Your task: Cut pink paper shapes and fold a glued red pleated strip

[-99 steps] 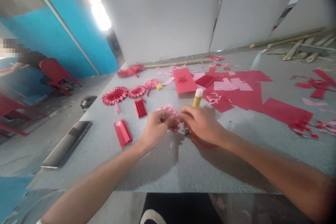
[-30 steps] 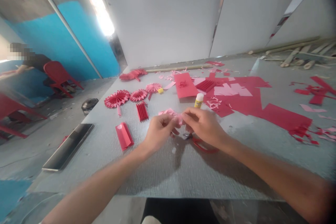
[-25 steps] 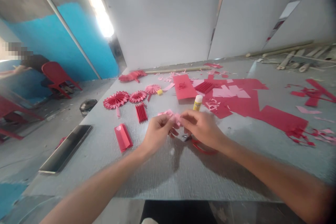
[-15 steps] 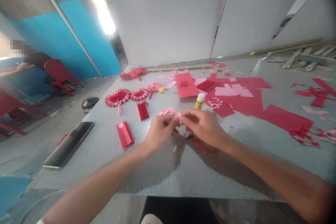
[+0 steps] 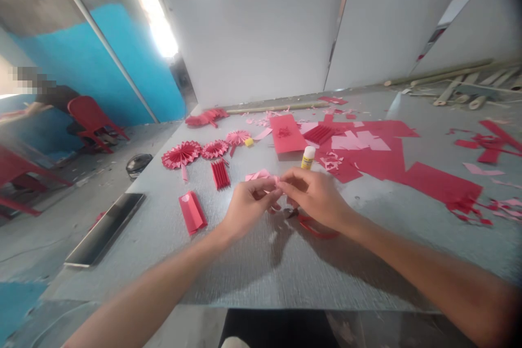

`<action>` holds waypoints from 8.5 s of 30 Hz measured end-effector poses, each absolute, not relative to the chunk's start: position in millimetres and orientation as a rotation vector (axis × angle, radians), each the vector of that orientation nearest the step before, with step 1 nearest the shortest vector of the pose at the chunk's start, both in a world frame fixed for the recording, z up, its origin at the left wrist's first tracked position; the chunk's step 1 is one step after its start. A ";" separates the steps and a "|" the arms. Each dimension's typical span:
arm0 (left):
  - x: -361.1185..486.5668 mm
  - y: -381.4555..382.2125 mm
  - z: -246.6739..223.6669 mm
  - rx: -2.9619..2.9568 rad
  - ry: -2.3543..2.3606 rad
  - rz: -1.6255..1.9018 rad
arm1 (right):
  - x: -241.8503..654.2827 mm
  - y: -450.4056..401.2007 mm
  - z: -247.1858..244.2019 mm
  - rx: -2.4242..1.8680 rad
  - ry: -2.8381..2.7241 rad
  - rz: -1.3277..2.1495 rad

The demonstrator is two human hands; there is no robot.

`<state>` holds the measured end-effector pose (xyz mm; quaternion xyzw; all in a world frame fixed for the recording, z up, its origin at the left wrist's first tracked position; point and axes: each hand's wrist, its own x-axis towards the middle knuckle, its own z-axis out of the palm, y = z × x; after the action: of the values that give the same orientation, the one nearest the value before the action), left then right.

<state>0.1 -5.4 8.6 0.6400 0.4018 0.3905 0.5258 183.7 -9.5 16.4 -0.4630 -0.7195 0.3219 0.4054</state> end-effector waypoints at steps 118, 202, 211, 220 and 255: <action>1.0 -15.3 20.7 1.529 1.046 1.106 | 180.4 -17.9 14.1 -1.091 -1.909 0.659; 3.0 -15.6 16.9 1.452 0.869 1.153 | 184.2 -15.8 17.9 -1.001 -1.692 0.898; 1.7 -17.5 16.9 1.625 1.025 1.143 | 184.2 -19.5 21.3 -0.890 -1.686 0.932; 1.0 -16.8 15.1 1.724 0.952 1.111 | 185.8 -18.5 22.1 -0.868 -1.654 0.911; 2.6 -19.1 16.6 1.845 1.100 0.987 | 187.5 -12.5 16.9 -1.097 -1.778 0.846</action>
<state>2.6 -19.1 16.6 0.7224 0.4304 0.3863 0.3791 187.5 -12.5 16.9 -0.4394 -0.7125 0.3391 0.4293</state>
